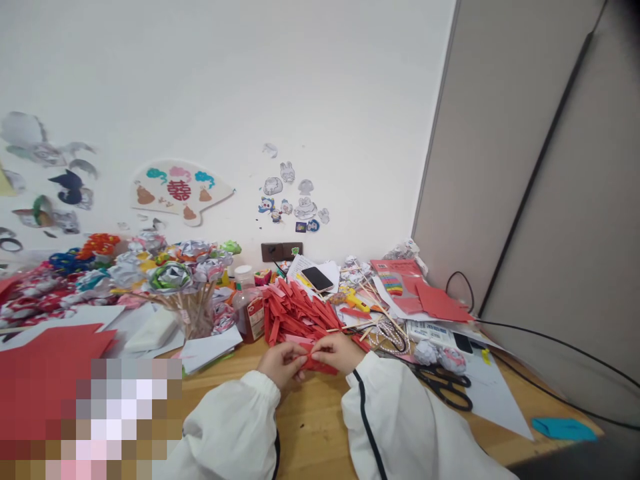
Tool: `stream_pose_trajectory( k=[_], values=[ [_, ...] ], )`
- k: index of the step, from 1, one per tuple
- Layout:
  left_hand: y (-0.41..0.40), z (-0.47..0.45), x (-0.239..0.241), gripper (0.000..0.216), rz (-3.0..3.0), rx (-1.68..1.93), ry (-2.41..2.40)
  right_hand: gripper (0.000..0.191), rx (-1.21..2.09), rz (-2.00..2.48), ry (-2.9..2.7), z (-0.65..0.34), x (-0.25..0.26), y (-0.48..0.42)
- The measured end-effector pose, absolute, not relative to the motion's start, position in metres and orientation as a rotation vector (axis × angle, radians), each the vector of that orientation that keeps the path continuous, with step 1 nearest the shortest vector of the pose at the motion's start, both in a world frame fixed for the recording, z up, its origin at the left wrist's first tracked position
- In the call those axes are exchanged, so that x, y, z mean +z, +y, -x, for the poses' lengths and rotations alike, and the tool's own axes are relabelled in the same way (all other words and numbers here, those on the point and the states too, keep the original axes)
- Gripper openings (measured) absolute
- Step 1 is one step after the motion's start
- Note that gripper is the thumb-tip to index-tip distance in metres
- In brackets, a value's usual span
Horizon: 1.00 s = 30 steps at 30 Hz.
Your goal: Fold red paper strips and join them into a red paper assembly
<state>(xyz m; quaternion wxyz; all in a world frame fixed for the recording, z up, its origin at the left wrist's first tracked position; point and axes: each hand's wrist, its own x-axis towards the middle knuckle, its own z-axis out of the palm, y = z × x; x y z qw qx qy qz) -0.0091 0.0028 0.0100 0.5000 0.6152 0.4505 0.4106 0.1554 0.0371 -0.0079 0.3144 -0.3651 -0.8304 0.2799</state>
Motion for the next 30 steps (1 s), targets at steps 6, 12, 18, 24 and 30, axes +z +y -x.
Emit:
stream_pose_trajectory(
  k=[6,12,18,24,30],
  values=[
    [0.005,0.012,0.013,0.03,-1.46,1.028,1.085,0.021,0.825,0.893,-2.143,-0.163,-0.001,0.043],
    [0.005,0.015,0.018,0.031,-1.444,1.045,1.079,0.026,1.044,0.876,-2.06,-0.171,0.004,0.046],
    [0.004,0.014,0.016,0.028,-1.583,1.097,1.063,0.023,1.062,0.871,-1.981,-0.168,-0.002,0.045],
    [0.007,0.012,0.01,0.033,-1.522,1.069,1.096,0.022,1.082,0.85,-1.956,-0.165,0.0,0.041],
    [0.01,0.012,0.003,0.031,-1.455,1.058,1.144,0.028,1.164,0.832,-1.989,-0.159,-0.001,0.036]
  ],
)
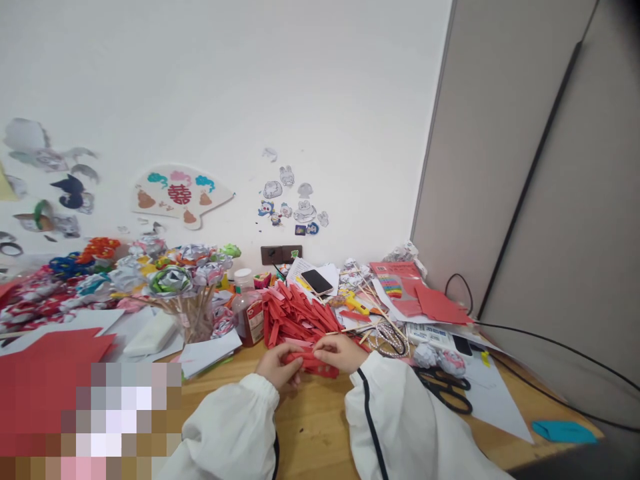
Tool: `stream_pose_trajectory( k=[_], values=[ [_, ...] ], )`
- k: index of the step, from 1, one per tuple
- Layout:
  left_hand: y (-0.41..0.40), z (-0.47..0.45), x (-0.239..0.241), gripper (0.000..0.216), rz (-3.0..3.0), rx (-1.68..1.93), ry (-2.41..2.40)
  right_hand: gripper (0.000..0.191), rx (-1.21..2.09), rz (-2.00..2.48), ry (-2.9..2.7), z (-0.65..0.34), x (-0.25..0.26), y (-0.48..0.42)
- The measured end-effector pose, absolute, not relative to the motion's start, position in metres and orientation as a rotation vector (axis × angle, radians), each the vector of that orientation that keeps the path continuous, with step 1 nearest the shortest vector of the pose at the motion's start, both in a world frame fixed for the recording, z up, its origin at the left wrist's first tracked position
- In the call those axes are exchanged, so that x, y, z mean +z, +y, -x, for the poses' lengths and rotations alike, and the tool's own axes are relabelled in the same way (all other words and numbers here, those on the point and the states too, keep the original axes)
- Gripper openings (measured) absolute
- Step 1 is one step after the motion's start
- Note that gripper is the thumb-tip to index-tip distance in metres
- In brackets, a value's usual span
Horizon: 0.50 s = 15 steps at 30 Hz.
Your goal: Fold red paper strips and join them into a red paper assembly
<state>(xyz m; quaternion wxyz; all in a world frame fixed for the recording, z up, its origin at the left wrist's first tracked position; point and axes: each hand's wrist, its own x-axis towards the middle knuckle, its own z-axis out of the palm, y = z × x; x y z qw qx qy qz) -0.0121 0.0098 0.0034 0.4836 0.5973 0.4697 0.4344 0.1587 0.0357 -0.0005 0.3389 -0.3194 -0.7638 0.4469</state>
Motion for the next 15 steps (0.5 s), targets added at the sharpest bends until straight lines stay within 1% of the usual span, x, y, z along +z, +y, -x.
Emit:
stream_pose_trajectory(
  k=[5,11,15],
  values=[
    [0.0095,0.0121,0.0048,0.029,-1.463,1.059,1.146,0.03,1.347,0.815,-1.952,-0.1574,-0.0051,0.0343],
    [0.0069,0.0123,0.0111,0.039,-1.284,0.984,1.033,0.026,1.371,0.801,-1.934,-0.1563,-0.0081,0.0372],
    [0.0084,0.0159,0.0118,0.035,-1.157,0.952,0.937,0.023,1.34,0.735,-1.908,-0.1548,-0.0042,0.0365]
  ],
)
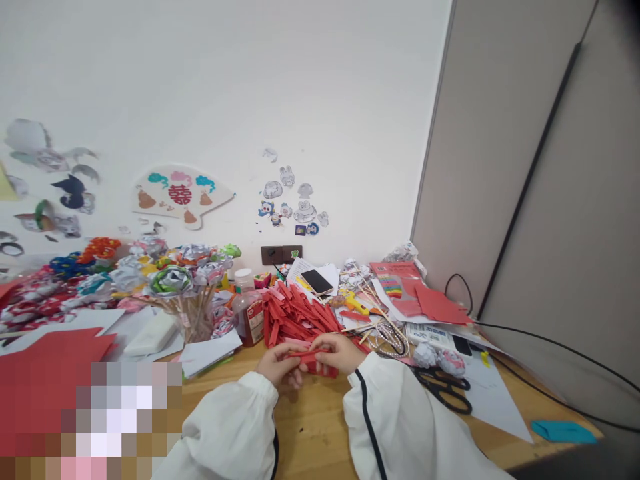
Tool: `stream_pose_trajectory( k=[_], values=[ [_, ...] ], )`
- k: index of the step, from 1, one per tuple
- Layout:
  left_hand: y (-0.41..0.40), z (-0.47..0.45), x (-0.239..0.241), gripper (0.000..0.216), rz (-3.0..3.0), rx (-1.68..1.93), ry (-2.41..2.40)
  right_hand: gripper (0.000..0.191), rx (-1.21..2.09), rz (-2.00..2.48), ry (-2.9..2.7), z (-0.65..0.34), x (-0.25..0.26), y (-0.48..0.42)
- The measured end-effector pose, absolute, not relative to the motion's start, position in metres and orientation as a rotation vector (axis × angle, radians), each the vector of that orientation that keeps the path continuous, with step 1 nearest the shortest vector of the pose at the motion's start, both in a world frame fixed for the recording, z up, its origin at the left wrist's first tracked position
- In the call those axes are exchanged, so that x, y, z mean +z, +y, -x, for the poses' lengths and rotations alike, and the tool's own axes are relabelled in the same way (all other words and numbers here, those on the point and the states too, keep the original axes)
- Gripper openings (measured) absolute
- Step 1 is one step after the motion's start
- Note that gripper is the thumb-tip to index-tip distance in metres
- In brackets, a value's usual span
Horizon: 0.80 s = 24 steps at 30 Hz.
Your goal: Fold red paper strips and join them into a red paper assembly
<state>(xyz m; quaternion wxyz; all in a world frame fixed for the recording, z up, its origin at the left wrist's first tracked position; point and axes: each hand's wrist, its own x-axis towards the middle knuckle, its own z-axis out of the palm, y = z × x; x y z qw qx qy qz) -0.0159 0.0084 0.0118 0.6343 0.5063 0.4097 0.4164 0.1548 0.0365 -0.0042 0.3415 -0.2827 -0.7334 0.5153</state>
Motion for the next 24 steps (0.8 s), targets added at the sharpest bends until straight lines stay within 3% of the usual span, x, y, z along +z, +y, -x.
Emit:
stream_pose_trajectory(
  k=[8,16,24],
  values=[
    [0.009,0.017,0.012,0.025,-0.961,1.0,0.921,0.018,1.144,0.747,-1.921,-0.154,-0.006,0.037],
    [0.007,0.011,0.01,0.037,-1.275,1.054,1.055,0.028,1.251,0.756,-1.887,-0.154,-0.004,0.035],
    [0.008,0.012,0.007,0.028,-1.404,1.114,1.163,0.026,1.2,0.903,-1.963,-0.155,-0.014,0.041]
  ],
)
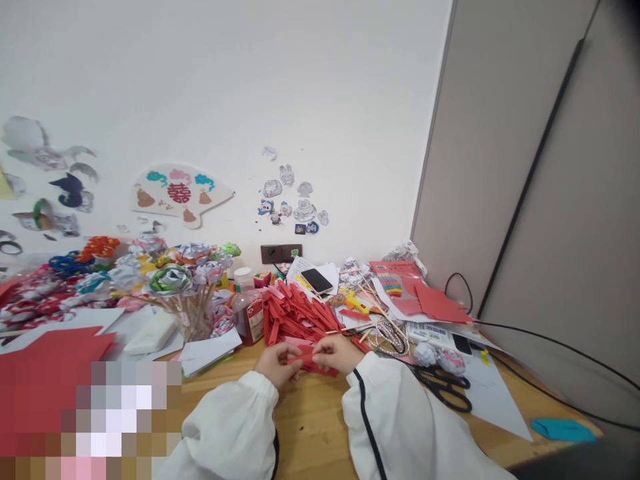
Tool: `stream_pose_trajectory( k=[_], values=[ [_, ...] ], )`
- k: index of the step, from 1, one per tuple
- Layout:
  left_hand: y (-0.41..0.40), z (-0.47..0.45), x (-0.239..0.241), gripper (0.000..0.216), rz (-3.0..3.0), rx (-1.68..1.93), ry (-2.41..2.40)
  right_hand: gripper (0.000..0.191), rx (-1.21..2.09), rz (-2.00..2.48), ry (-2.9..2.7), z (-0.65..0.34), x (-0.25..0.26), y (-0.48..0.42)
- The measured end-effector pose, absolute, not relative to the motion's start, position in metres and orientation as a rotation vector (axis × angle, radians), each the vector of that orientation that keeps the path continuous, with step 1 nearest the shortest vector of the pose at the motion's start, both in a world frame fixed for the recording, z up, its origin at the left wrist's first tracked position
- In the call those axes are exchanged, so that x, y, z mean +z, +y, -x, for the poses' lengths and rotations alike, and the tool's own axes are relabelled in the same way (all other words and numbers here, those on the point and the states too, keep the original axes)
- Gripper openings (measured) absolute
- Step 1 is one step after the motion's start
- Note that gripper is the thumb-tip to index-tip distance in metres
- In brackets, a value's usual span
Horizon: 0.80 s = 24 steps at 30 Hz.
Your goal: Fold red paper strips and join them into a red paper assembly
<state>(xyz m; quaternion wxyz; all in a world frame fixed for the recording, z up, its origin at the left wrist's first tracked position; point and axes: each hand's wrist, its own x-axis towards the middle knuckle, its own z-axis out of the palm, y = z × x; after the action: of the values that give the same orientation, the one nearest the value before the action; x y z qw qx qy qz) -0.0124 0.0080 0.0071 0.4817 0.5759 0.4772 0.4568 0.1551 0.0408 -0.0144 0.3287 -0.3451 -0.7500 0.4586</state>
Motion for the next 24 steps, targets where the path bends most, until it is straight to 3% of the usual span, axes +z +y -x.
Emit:
stream_pose_trajectory(
  k=[15,24],
  values=[
    [0.013,0.023,0.015,0.036,-0.89,1.32,0.943,0.031,1.196,1.022,-1.915,-0.152,-0.003,0.032],
    [0.01,0.017,0.014,0.022,-0.844,1.299,0.9,0.032,1.18,0.955,-1.908,-0.133,-0.003,0.018]
  ],
)
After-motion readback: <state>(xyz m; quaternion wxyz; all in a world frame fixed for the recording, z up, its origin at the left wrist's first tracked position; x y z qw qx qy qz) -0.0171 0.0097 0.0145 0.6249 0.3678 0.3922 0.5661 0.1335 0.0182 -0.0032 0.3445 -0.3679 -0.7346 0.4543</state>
